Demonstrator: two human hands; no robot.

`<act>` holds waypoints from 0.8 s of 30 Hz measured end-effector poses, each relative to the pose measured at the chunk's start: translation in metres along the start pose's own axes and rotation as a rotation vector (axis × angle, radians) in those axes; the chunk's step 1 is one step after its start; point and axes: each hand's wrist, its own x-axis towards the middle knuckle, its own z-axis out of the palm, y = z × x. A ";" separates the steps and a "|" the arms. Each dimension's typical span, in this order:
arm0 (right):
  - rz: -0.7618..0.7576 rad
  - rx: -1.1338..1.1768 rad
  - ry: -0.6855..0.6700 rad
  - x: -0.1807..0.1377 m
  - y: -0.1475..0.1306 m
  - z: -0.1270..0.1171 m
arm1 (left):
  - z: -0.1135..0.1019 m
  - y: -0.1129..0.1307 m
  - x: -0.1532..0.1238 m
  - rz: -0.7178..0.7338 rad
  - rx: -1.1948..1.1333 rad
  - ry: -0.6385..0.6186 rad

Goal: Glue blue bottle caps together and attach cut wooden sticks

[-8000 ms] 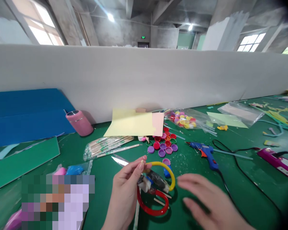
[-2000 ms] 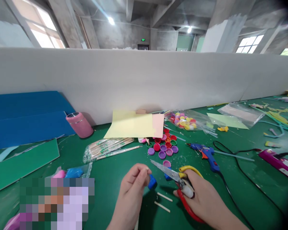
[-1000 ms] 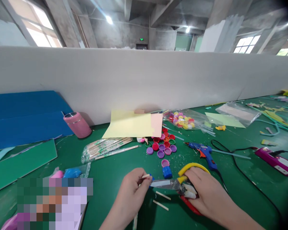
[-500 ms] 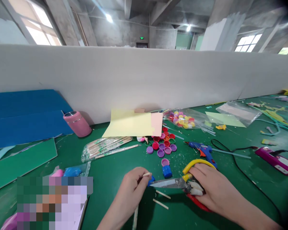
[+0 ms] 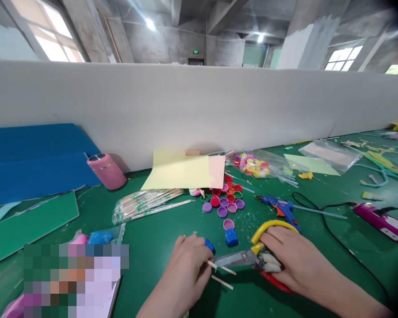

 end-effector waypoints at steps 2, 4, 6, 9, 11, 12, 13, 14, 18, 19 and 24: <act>0.000 -0.006 -0.007 0.000 0.000 -0.001 | 0.001 0.000 -0.001 0.034 0.058 -0.026; 0.003 -0.008 -0.017 0.000 -0.001 -0.002 | 0.000 0.001 0.000 0.051 0.093 -0.038; 0.003 -0.010 -0.027 0.000 -0.002 -0.003 | -0.001 0.003 0.000 0.051 0.115 -0.059; 0.000 -0.009 -0.028 -0.001 -0.003 -0.003 | -0.003 0.006 0.002 0.035 0.147 -0.109; 0.004 -0.005 -0.027 -0.002 -0.003 -0.004 | -0.004 0.008 0.002 0.032 0.157 -0.136; 0.007 -0.001 -0.027 -0.003 -0.004 -0.004 | -0.004 0.008 0.002 0.035 0.155 -0.141; 0.011 0.003 -0.030 -0.003 -0.004 -0.005 | -0.004 0.008 0.002 0.041 0.150 -0.140; 0.013 0.008 -0.034 -0.003 -0.003 -0.005 | -0.004 0.008 0.002 0.048 0.144 -0.135; 0.018 0.019 -0.052 -0.004 -0.001 -0.006 | -0.002 0.006 0.001 0.081 0.125 -0.111; 0.019 0.020 -0.056 -0.004 -0.001 -0.006 | -0.001 0.006 0.002 0.090 0.122 -0.115; -0.024 0.071 -0.070 -0.008 -0.004 -0.010 | -0.002 -0.003 0.002 0.037 0.171 -0.073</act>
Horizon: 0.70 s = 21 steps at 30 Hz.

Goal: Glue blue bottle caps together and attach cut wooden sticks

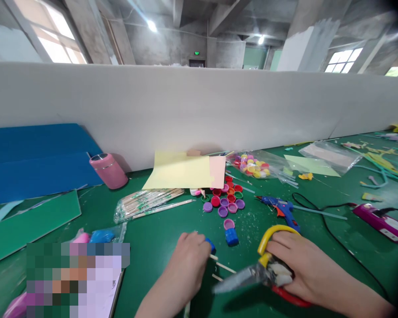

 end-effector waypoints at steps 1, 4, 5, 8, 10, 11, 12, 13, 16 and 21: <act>-0.008 0.018 -0.002 -0.001 -0.001 -0.001 | 0.000 -0.003 -0.001 -0.008 -0.023 0.045; 0.032 0.043 0.011 -0.003 0.000 -0.001 | -0.002 -0.013 -0.002 -0.054 -0.188 0.254; 0.056 0.039 0.019 -0.003 0.002 0.000 | -0.002 -0.014 -0.003 -0.082 -0.259 0.316; 0.112 0.017 0.037 -0.005 0.009 0.006 | -0.002 -0.016 -0.002 -0.178 -0.443 0.430; 0.128 0.017 0.029 -0.006 0.012 0.009 | 0.000 -0.013 0.000 -0.214 -0.509 0.452; 0.133 0.019 0.025 -0.006 0.013 0.010 | 0.001 -0.012 0.001 -0.220 -0.524 0.453; 0.135 0.019 0.020 -0.006 0.013 0.011 | 0.002 -0.010 0.002 -0.223 -0.532 0.449; 0.137 0.017 0.016 -0.007 0.013 0.011 | 0.003 -0.009 0.003 -0.227 -0.532 0.448; 0.165 0.016 0.024 -0.008 0.013 0.011 | 0.006 -0.010 0.004 -0.265 -0.488 0.486; 0.368 0.079 0.085 -0.016 0.021 0.022 | 0.003 -0.025 0.001 -0.329 -0.393 0.497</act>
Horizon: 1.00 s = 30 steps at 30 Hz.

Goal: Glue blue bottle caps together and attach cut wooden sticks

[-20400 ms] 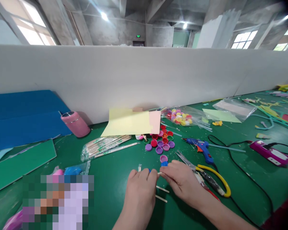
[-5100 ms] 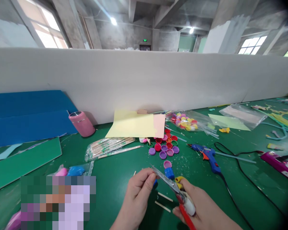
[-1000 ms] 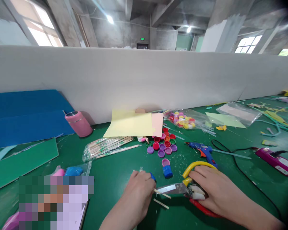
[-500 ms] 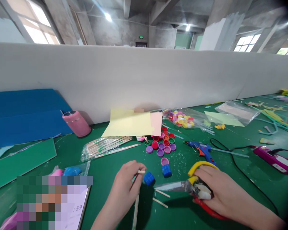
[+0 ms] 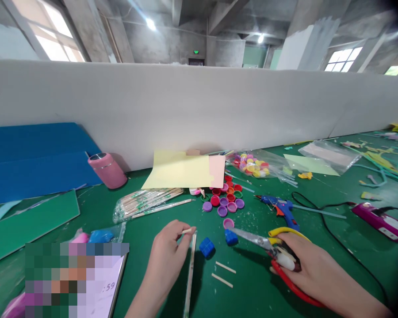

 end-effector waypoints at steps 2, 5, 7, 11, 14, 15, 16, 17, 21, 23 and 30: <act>0.104 0.014 0.007 -0.004 0.007 0.007 | -0.004 -0.004 0.002 -0.004 0.019 -0.036; 0.196 0.011 0.006 -0.010 0.018 0.020 | -0.007 -0.008 0.003 -0.015 0.058 -0.066; 0.210 -0.001 0.027 -0.013 0.024 0.028 | -0.006 -0.007 0.003 -0.023 0.086 -0.066; 0.188 -0.036 0.108 -0.018 0.034 0.043 | 0.001 -0.003 0.002 -0.027 0.111 -0.092; 0.161 -0.066 0.151 -0.020 0.036 0.046 | 0.006 0.003 -0.001 -0.002 0.108 -0.185; 0.145 -0.079 0.163 -0.021 0.035 0.044 | 0.007 0.005 -0.002 0.018 0.096 -0.236; 0.124 -0.092 0.175 -0.021 0.033 0.040 | 0.009 0.008 -0.004 0.043 0.078 -0.291; 0.103 -0.103 0.187 -0.021 0.030 0.035 | 0.012 0.011 -0.006 0.071 0.052 -0.345; 0.026 -0.073 0.214 -0.015 0.012 0.015 | 0.030 0.025 -0.018 0.160 -0.056 -0.538; -0.021 -0.029 0.219 -0.010 0.003 0.010 | 0.041 0.030 -0.024 0.242 -0.188 -0.647; -0.162 0.124 0.212 0.006 -0.026 0.014 | 0.033 0.033 -0.024 -0.043 -0.356 -0.416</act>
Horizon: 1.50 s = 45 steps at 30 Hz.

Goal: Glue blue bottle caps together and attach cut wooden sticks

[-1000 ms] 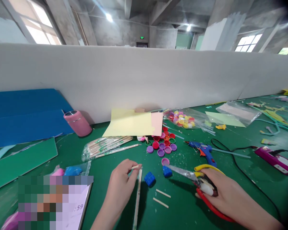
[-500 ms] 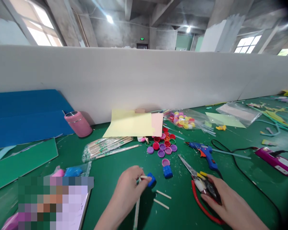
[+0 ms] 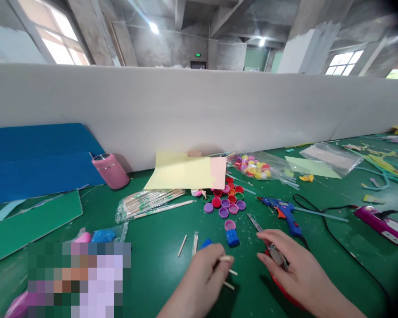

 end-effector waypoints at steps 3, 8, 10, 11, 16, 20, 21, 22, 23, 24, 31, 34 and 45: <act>-0.023 0.102 -0.032 0.008 -0.015 0.005 | -0.016 0.001 0.002 -0.075 -0.344 0.094; -0.066 0.300 -0.058 0.022 -0.038 0.014 | -0.026 -0.006 0.008 -0.197 -0.982 0.113; -0.078 0.349 -0.060 0.027 -0.044 0.018 | -0.027 -0.007 0.010 -0.195 -1.099 0.135; -0.083 0.366 -0.060 0.029 -0.046 0.020 | -0.027 -0.007 0.010 -0.194 -1.130 0.138; -0.095 0.412 -0.066 0.036 -0.052 0.027 | -0.031 -0.006 0.011 -0.177 -1.175 0.153; -0.079 0.428 -0.060 0.041 -0.048 0.028 | -0.035 -0.008 0.012 -0.169 -1.144 0.239; -0.072 0.426 -0.055 0.042 -0.046 0.028 | -0.036 -0.008 0.011 -0.161 -1.128 0.270; -0.063 0.419 -0.048 0.043 -0.043 0.027 | -0.037 -0.008 0.011 -0.151 -1.109 0.304; -0.055 0.403 -0.044 0.043 -0.040 0.027 | -0.039 -0.007 0.011 -0.140 -1.087 0.338; -0.046 0.378 -0.048 0.043 -0.037 0.027 | -0.040 -0.006 0.010 -0.133 -1.061 0.367; -0.083 0.123 -0.280 0.027 -0.034 0.040 | -0.037 0.001 0.008 -0.120 -0.928 0.433; -0.144 -0.039 -0.338 0.024 -0.040 0.046 | -0.036 0.002 0.008 -0.124 -0.890 0.444; -0.240 -0.337 -0.560 0.041 -0.063 0.054 | -0.051 0.002 0.003 -0.115 -0.811 0.541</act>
